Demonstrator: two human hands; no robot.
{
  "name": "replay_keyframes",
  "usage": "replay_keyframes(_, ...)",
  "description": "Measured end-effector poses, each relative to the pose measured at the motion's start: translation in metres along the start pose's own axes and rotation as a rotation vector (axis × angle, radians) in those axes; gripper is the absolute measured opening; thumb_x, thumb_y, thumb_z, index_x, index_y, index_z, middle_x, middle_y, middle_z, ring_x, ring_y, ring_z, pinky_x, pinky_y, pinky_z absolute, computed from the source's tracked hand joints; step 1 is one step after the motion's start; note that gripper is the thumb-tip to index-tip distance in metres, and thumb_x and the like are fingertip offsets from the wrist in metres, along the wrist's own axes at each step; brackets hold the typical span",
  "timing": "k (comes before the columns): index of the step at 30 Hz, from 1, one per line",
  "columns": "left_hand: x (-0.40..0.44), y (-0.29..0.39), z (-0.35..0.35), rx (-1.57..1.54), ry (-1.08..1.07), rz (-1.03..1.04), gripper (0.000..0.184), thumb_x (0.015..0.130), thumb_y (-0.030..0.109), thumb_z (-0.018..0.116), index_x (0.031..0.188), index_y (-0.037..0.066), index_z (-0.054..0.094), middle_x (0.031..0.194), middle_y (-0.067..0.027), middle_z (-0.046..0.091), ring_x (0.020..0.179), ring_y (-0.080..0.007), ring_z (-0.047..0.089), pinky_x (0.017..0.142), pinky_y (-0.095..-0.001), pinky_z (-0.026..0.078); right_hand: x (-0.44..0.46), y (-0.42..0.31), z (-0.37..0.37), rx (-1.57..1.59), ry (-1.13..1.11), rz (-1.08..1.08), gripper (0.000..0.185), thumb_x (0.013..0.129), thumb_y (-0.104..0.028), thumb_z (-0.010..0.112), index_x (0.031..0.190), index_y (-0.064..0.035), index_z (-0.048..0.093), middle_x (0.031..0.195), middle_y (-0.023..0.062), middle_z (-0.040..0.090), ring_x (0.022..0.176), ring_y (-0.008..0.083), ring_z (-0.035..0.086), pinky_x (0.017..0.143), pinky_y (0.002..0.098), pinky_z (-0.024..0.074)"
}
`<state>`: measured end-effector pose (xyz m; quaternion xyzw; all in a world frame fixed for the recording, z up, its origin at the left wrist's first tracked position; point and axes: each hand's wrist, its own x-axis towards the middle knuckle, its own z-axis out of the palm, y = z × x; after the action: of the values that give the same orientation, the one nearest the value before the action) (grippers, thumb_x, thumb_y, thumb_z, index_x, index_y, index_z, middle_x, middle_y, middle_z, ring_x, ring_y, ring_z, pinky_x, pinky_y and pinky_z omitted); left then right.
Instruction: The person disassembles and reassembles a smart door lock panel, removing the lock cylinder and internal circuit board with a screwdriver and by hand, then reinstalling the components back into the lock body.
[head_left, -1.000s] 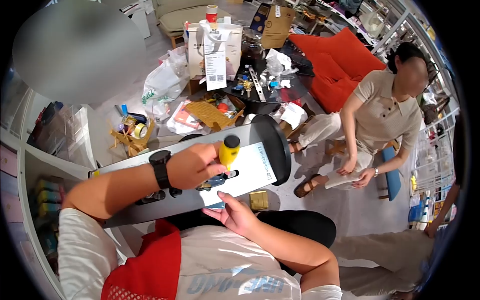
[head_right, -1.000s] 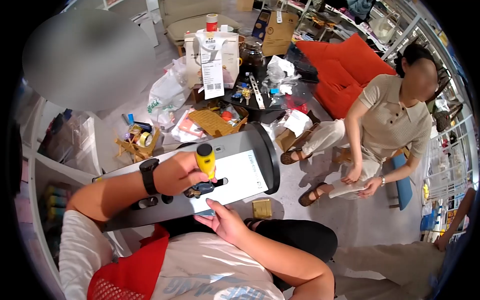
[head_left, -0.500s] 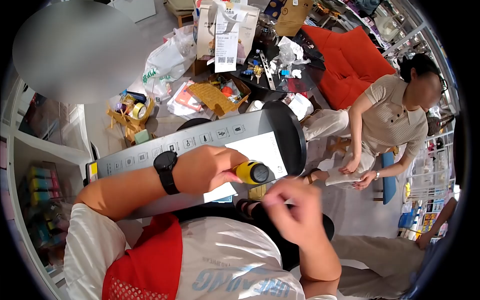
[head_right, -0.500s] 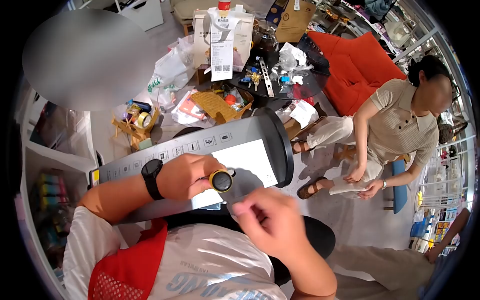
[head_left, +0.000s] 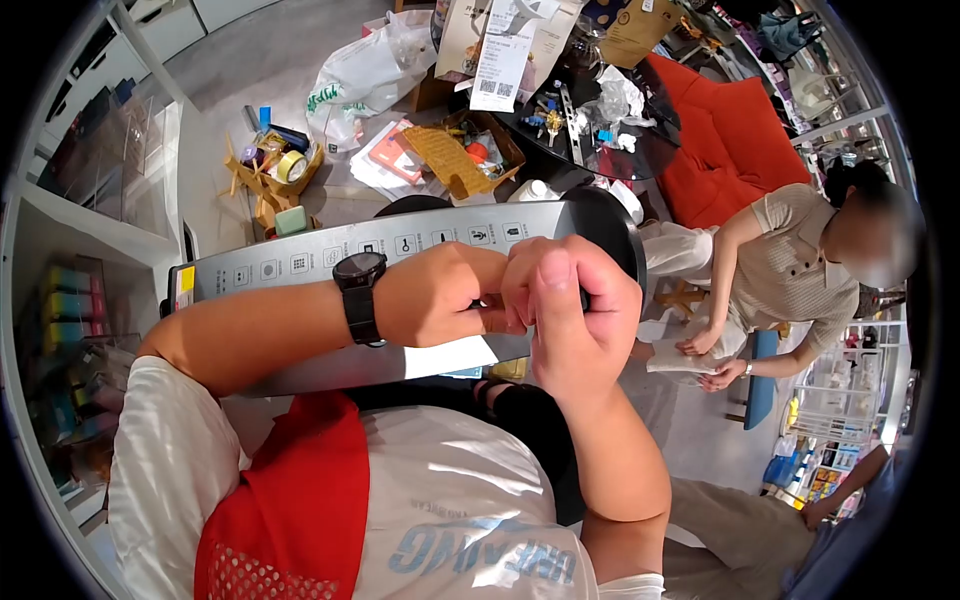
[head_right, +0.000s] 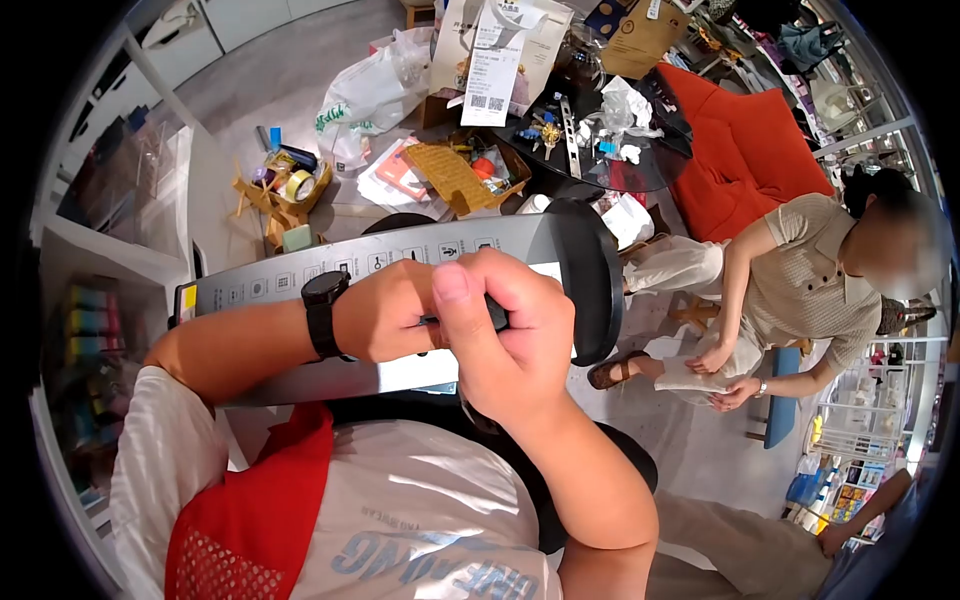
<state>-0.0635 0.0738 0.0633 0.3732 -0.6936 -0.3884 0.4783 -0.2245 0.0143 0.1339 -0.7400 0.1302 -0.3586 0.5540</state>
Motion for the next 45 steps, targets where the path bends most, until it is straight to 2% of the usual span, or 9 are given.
replay_keyframes(10,-0.001,0.005,-0.009,-0.133,-0.062,-0.034,0.016,0.091,0.007,0.070,0.106,0.002,0.068,0.093,-0.0135,0.073,0.086,-0.0305,0.071,0.077,-0.0363,0.055,0.016,0.007,-0.032,0.180,-0.421,0.096,0.035,0.104,-0.021,0.059,0.077,-0.0009,0.054,0.067,0.0049,0.057,0.059,0.0102,0.050,0.056,0.0276,0.0418)
replay_keyframes(15,0.003,-0.001,-0.002,0.017,0.091,0.046,0.015,0.084,0.008,0.079,0.096,0.003,0.072,0.083,-0.0129,0.072,0.073,-0.0253,0.070,0.067,-0.0346,0.053,0.011,-0.023,-0.007,0.050,0.036,0.174,0.015,0.096,-0.005,0.071,0.104,-0.0018,0.059,0.100,0.0036,0.064,0.089,0.0071,0.058,0.081,0.0236,0.0482)
replay_keyframes(18,0.002,0.000,0.000,-0.023,0.083,0.010,0.015,0.083,0.009,0.081,0.094,0.004,0.072,0.079,-0.0116,0.071,0.068,-0.0243,0.068,0.064,-0.0343,0.051,-0.001,-0.031,0.008,0.058,0.136,0.158,0.018,0.105,-0.015,0.059,0.095,-0.0017,0.054,0.079,0.0067,0.061,0.069,0.0118,0.058,0.063,0.0259,0.0485)
replay_keyframes(22,0.003,0.001,-0.004,-0.098,0.044,-0.048,0.022,0.079,0.013,0.084,0.096,0.005,0.073,0.081,-0.0101,0.072,0.070,-0.0202,0.069,0.067,-0.0311,0.052,0.007,-0.025,-0.002,0.041,-0.169,0.086,0.020,0.098,-0.013,0.065,0.084,-0.0020,0.057,0.073,0.0042,0.060,0.063,0.0093,0.054,0.059,0.0251,0.0428)
replay_keyframes(27,0.008,0.000,-0.001,-0.271,-0.112,-0.007,0.020,0.092,0.011,0.077,0.106,0.000,0.069,0.099,-0.0074,0.072,0.095,-0.0180,0.068,0.085,-0.0310,0.053,0.035,-0.021,-0.026,0.212,-0.557,0.272,0.021,0.091,0.001,0.056,0.110,0.0032,0.062,0.069,0.0047,0.060,0.058,0.0141,0.059,0.056,0.0287,0.0449)
replay_keyframes(32,0.009,0.000,-0.001,-0.241,-0.058,-0.109,0.020,0.092,0.007,0.076,0.109,-0.001,0.069,0.101,-0.0092,0.073,0.093,-0.0167,0.068,0.084,-0.0300,0.053,0.054,-0.010,-0.041,-0.836,-0.267,-0.513,0.024,0.094,-0.026,0.062,0.101,-0.0021,0.062,0.067,0.0124,0.059,0.057,0.0313,0.059,0.053,0.0380,0.0453)
replay_keyframes(35,0.011,-0.001,-0.003,-0.004,-0.029,-0.045,0.020,0.087,0.006,0.079,0.105,-0.001,0.071,0.090,-0.0075,0.074,0.082,-0.0133,0.069,0.077,-0.0306,0.054,0.041,-0.078,-0.035,-1.440,-0.288,-0.142,0.049,0.091,-0.051,0.069,0.073,-0.0050,0.062,0.060,0.0120,0.059,0.053,0.0322,0.059,0.048,0.0399,0.0446)
replay_keyframes(38,0.007,-0.011,0.004,-0.060,0.097,-0.115,0.020,0.084,0.008,0.083,0.100,0.000,0.072,0.089,-0.0064,0.074,0.080,-0.0125,0.069,0.076,-0.0307,0.054,0.035,-0.085,-0.032,-1.397,-0.403,-0.096,0.052,0.091,-0.051,0.069,0.069,-0.0041,0.064,0.055,0.0125,0.057,0.050,0.0315,0.060,0.048,0.0394,0.0448)
replay_keyframes(45,0.010,-0.001,-0.001,-0.218,-0.184,-0.022,0.054,0.093,0.005,0.069,0.143,0.002,0.047,0.128,-0.0106,0.065,0.116,-0.0184,0.063,0.101,-0.0337,0.049,0.042,-0.086,-0.042,-1.228,-0.606,-0.134,0.025,0.090,-0.023,0.071,0.095,0.0009,0.064,0.070,0.0160,0.065,0.066,0.0350,0.066,0.060,0.0420,0.0519)
